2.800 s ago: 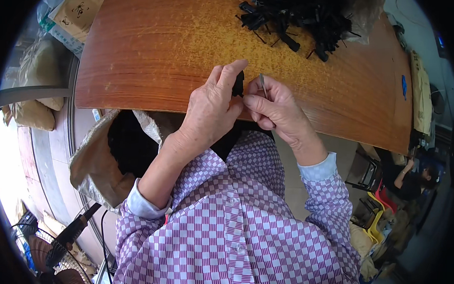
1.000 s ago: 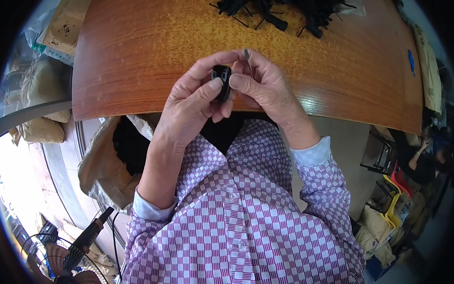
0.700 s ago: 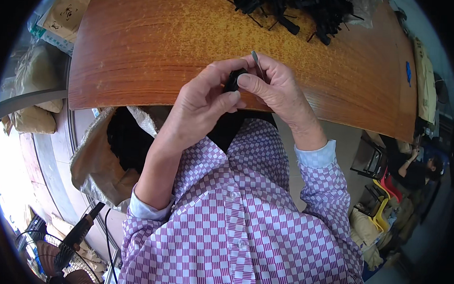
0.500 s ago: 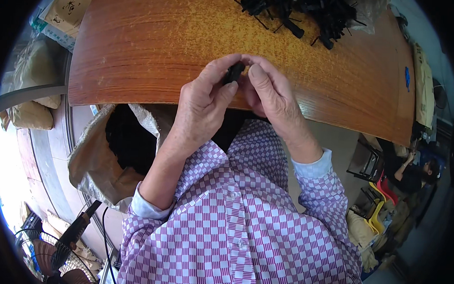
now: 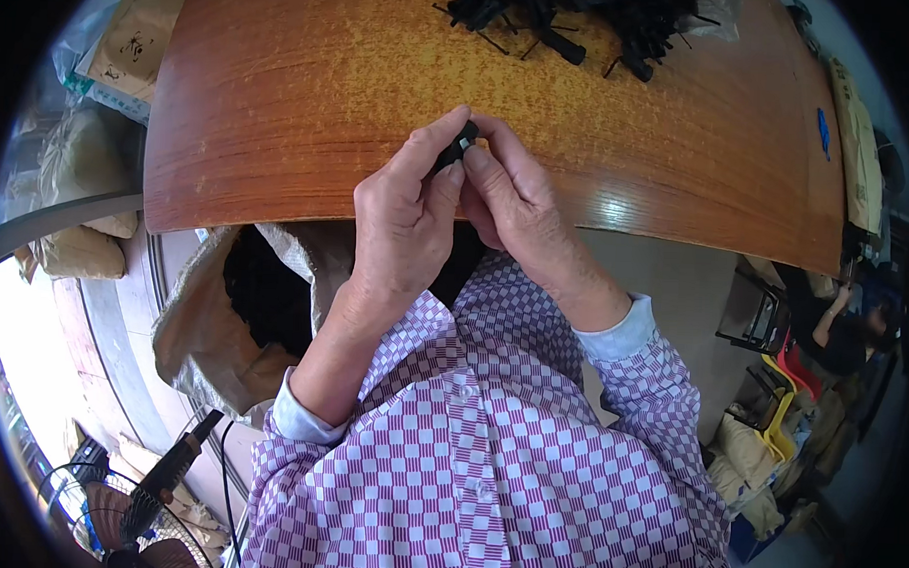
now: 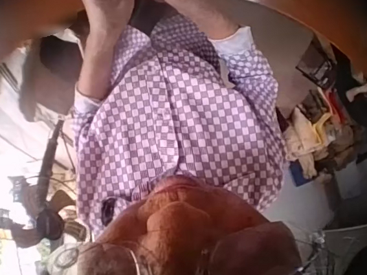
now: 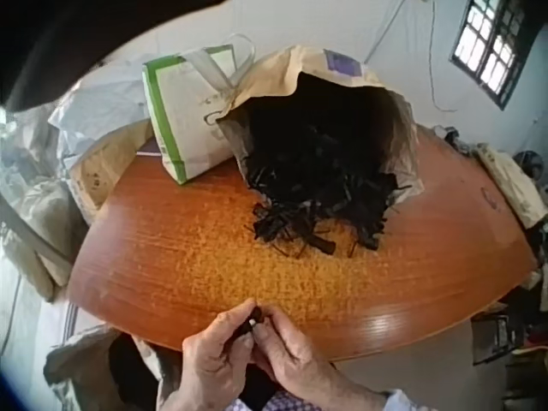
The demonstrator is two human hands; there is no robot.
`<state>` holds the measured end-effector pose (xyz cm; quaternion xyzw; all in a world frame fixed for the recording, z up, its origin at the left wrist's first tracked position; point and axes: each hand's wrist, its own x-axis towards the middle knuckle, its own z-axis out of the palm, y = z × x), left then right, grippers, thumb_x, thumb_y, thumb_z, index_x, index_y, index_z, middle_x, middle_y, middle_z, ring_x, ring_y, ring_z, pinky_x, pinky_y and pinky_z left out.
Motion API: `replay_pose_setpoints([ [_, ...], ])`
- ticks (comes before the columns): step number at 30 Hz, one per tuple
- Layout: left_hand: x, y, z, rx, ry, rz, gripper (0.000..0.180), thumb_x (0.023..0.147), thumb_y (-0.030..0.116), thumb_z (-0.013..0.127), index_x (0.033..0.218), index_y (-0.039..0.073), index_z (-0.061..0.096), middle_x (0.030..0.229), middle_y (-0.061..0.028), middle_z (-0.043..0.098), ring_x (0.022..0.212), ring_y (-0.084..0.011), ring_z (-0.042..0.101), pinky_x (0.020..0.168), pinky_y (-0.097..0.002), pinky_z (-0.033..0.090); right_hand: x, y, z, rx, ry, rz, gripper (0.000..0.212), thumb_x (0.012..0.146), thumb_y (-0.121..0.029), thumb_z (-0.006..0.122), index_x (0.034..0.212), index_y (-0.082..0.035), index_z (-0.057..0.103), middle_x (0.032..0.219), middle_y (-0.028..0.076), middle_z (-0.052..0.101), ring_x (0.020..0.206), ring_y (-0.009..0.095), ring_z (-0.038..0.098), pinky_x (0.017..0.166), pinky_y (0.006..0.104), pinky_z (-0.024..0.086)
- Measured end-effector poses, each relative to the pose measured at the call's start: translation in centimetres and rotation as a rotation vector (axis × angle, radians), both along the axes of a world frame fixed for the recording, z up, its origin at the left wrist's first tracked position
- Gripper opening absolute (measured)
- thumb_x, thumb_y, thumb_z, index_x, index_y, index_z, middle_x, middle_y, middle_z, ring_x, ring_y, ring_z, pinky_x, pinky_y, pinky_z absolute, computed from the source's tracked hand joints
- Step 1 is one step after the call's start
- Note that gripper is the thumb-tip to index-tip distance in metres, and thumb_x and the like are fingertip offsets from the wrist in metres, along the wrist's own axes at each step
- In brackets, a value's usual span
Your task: Assembling small black plastic components at a desk.
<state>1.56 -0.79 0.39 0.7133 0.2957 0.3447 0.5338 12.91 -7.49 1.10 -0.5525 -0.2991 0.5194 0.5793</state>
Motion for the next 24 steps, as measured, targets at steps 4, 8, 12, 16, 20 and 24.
replay_pose_setpoints([
  [4,0.1,0.5,0.1,0.225,0.106,0.073,0.032,0.086,-0.007,0.056,0.117,0.000,0.061,0.100,-0.0179,0.067,0.089,-0.0226,0.068,0.075,-0.0296,0.054,0.8,0.5,-0.4,0.020,-0.238,0.066,0.027,0.101,-0.024,0.045,0.120,-0.005,0.050,0.069,0.001,0.051,0.059,0.005,0.050,0.052,0.0208,0.042],
  [8,-2.8,0.8,1.4,0.202,0.291,0.021,0.030,0.086,-0.007,0.056,0.114,0.000,0.062,0.102,-0.0173,0.067,0.091,-0.0231,0.067,0.077,-0.0295,0.052,4.3,1.4,-2.8,0.246,-0.712,0.403,0.038,0.099,-0.031,0.048,0.123,-0.002,0.052,0.078,0.004,0.061,0.063,0.010,0.056,0.057,0.0233,0.046],
  [12,-11.7,2.7,1.6,0.188,0.635,0.247,0.032,0.087,-0.003,0.055,0.117,0.005,0.061,0.105,-0.0154,0.067,0.097,-0.0249,0.066,0.084,-0.0333,0.050,10.4,3.1,-1.1,-0.024,-1.374,-0.018,0.042,0.091,-0.038,0.058,0.115,-0.003,0.054,0.056,0.001,0.055,0.040,0.011,0.046,0.035,0.0232,0.038],
  [16,-16.1,3.3,1.8,0.390,1.003,0.175,0.037,0.086,0.004,0.057,0.122,0.010,0.058,0.112,-0.0139,0.063,0.106,-0.0341,0.060,0.092,-0.0436,0.045,13.9,3.5,-2.4,-0.241,-1.753,-0.063,0.030,0.090,-0.029,0.061,0.109,-0.007,0.056,0.066,0.011,0.064,0.059,0.025,0.065,0.050,0.0373,0.051],
  [20,-13.2,2.8,1.4,0.256,0.704,0.257,0.033,0.088,0.004,0.057,0.121,0.006,0.058,0.106,-0.0101,0.063,0.097,-0.0239,0.062,0.083,-0.0338,0.049,13.4,2.2,-2.8,-0.184,-1.627,-0.120,0.025,0.091,-0.024,0.061,0.105,-0.003,0.058,0.071,0.012,0.066,0.063,0.026,0.066,0.058,0.0383,0.050],
  [24,-6.5,2.5,2.9,-0.207,0.234,-0.014,0.038,0.095,0.016,0.056,0.128,-0.001,0.052,0.108,-0.0104,0.062,0.086,-0.0112,0.058,0.073,-0.0227,0.047,13.8,0.5,-3.4,-0.054,-1.185,-0.138,0.021,0.091,-0.015,0.061,0.106,-0.002,0.058,0.072,0.012,0.064,0.058,0.019,0.060,0.056,0.0319,0.046],
])
